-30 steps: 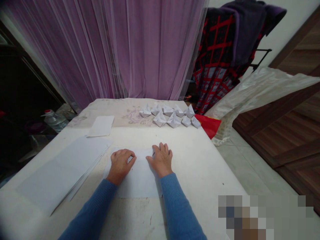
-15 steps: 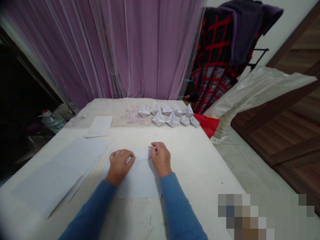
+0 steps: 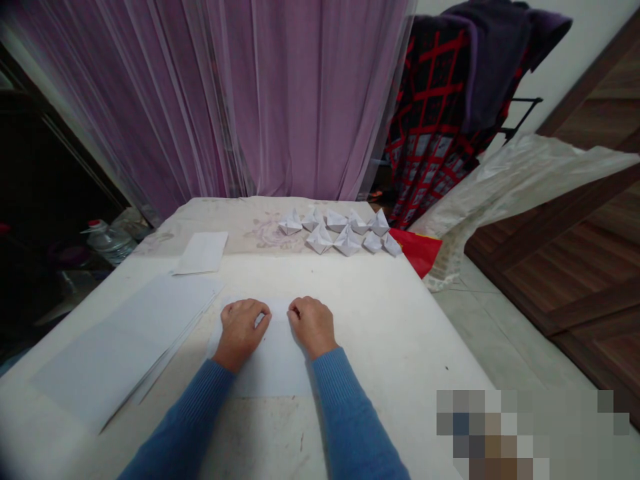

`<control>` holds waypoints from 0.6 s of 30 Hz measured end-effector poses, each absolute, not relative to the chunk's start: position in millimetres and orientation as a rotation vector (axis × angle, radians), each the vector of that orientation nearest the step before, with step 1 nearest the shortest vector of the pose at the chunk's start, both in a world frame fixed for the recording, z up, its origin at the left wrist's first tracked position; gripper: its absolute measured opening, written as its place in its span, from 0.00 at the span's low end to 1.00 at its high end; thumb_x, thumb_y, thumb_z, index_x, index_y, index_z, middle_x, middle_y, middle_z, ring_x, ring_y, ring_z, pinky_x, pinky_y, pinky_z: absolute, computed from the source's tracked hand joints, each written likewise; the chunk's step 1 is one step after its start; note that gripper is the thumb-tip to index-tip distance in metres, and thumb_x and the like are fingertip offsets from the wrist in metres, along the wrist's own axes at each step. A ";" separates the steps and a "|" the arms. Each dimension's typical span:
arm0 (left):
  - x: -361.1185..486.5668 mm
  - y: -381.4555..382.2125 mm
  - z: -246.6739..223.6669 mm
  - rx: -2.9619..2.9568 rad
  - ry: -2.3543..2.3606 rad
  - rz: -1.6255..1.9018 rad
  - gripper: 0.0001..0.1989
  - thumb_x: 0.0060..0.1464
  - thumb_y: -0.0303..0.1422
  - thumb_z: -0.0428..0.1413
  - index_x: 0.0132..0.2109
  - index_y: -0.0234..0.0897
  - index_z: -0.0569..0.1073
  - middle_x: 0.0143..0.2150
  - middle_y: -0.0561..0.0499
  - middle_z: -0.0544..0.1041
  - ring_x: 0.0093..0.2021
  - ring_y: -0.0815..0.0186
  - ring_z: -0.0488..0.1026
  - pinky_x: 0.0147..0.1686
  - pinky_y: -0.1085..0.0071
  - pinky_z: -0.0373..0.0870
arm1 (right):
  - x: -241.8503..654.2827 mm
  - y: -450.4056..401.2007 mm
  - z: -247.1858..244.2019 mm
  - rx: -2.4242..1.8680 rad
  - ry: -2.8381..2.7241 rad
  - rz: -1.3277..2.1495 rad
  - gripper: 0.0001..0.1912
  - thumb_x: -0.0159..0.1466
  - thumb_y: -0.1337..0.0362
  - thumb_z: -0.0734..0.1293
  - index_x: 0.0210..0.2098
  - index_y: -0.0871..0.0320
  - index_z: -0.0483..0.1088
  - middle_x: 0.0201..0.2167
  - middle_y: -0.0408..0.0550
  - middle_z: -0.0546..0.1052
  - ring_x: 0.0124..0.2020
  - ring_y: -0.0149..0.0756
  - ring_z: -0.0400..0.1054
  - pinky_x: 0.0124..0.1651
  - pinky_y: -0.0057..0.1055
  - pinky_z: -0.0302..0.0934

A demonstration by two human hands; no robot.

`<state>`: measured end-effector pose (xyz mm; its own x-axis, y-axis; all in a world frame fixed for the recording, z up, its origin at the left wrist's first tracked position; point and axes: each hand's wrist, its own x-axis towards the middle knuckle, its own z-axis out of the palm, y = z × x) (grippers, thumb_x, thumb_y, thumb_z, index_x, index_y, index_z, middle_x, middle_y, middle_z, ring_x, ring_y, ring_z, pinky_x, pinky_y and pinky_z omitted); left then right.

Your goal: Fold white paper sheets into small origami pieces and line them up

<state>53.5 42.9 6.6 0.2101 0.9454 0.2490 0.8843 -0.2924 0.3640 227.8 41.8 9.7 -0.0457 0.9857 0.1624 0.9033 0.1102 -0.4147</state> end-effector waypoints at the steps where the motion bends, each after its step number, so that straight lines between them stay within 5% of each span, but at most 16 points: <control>1: 53.8 42.8 7.0 2.328 1.776 0.645 0.07 0.59 0.33 0.51 0.36 0.43 0.74 0.39 0.52 0.76 0.46 0.59 0.69 0.53 0.55 0.50 | 230.2 42.0 11.2 -1.856 -2.008 0.274 0.06 0.62 0.66 0.65 0.33 0.52 0.75 0.33 0.42 0.77 0.38 0.35 0.69 0.40 0.29 0.56; 10: 72.1 43.5 8.7 2.357 1.973 0.556 0.15 0.54 0.47 0.56 0.34 0.39 0.73 0.37 0.48 0.74 0.45 0.54 0.68 0.53 0.52 0.50 | 236.9 43.7 21.4 -1.918 -2.094 0.315 0.05 0.63 0.63 0.66 0.36 0.53 0.75 0.36 0.44 0.77 0.41 0.36 0.68 0.41 0.30 0.53; 18: 72.3 40.9 8.0 2.324 1.985 0.559 0.10 0.55 0.42 0.56 0.35 0.40 0.72 0.38 0.49 0.74 0.46 0.55 0.68 0.52 0.53 0.51 | 237.5 44.0 19.5 -1.903 -2.066 0.347 0.06 0.63 0.63 0.65 0.35 0.52 0.75 0.36 0.43 0.77 0.41 0.35 0.68 0.43 0.30 0.53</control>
<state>72.3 40.9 8.0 0.1191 0.9618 0.2467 0.9492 -0.1831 0.2558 237.5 44.0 19.5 -0.0694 0.9956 0.0627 0.9207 0.0881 -0.3802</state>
